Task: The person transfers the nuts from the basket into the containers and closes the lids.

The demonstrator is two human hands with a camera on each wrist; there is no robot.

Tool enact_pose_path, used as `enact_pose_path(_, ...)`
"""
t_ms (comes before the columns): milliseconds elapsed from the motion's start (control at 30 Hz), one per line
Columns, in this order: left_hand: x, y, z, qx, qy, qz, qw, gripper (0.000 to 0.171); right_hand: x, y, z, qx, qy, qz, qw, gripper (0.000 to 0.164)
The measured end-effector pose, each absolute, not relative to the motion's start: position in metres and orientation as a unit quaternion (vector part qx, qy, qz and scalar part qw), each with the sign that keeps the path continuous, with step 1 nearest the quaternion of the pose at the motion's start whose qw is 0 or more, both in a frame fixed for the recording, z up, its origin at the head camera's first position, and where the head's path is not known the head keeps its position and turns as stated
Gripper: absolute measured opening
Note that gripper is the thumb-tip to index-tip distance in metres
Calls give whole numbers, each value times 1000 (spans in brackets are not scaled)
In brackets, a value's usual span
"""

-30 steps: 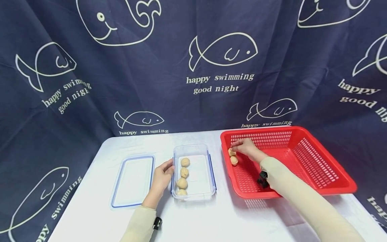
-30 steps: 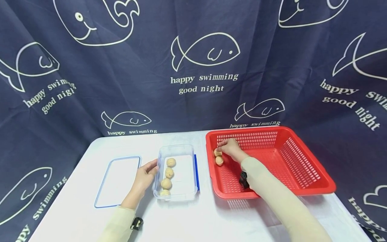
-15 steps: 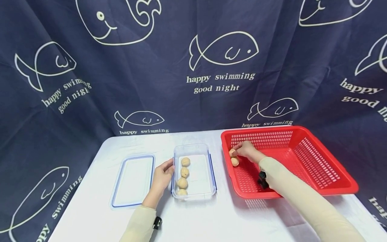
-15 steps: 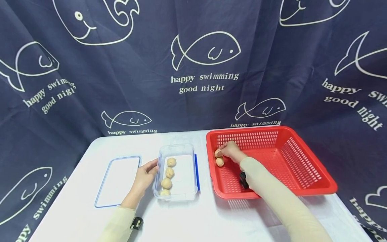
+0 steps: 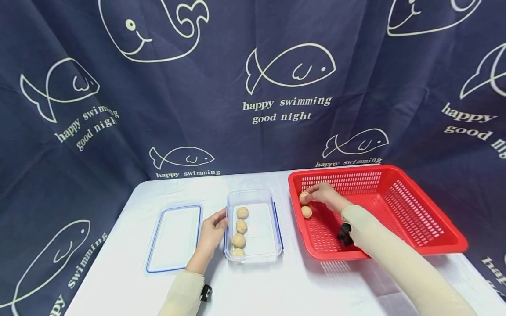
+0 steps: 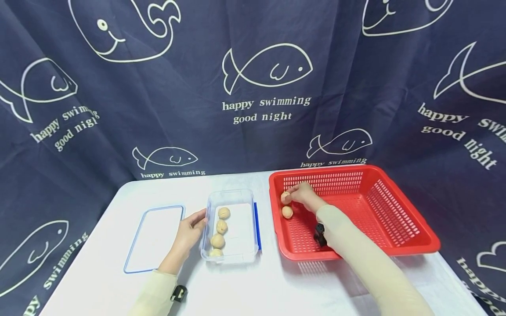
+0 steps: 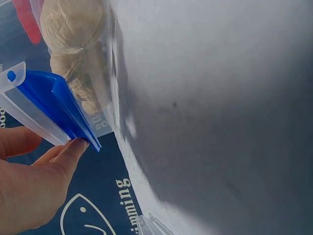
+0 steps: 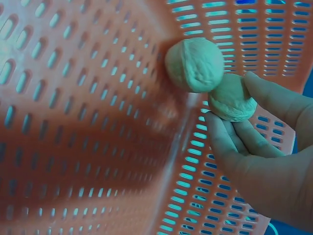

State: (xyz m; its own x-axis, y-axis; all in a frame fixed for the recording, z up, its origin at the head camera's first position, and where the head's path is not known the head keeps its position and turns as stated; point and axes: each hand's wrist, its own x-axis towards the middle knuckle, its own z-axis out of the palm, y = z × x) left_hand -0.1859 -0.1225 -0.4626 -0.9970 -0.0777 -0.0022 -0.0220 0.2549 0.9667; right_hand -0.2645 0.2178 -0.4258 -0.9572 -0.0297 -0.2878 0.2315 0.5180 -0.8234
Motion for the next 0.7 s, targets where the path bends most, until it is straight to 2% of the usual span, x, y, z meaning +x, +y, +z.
enact_pose_path(367,-185,-122,-463,34,-795,-605,25,36,-262,223,-410,54,838,-530,115,43)
enact_pose_path(700,-185,-123,-463,33,-790,-612,22,36,-254,222,-391,47,834,-544,80,53)
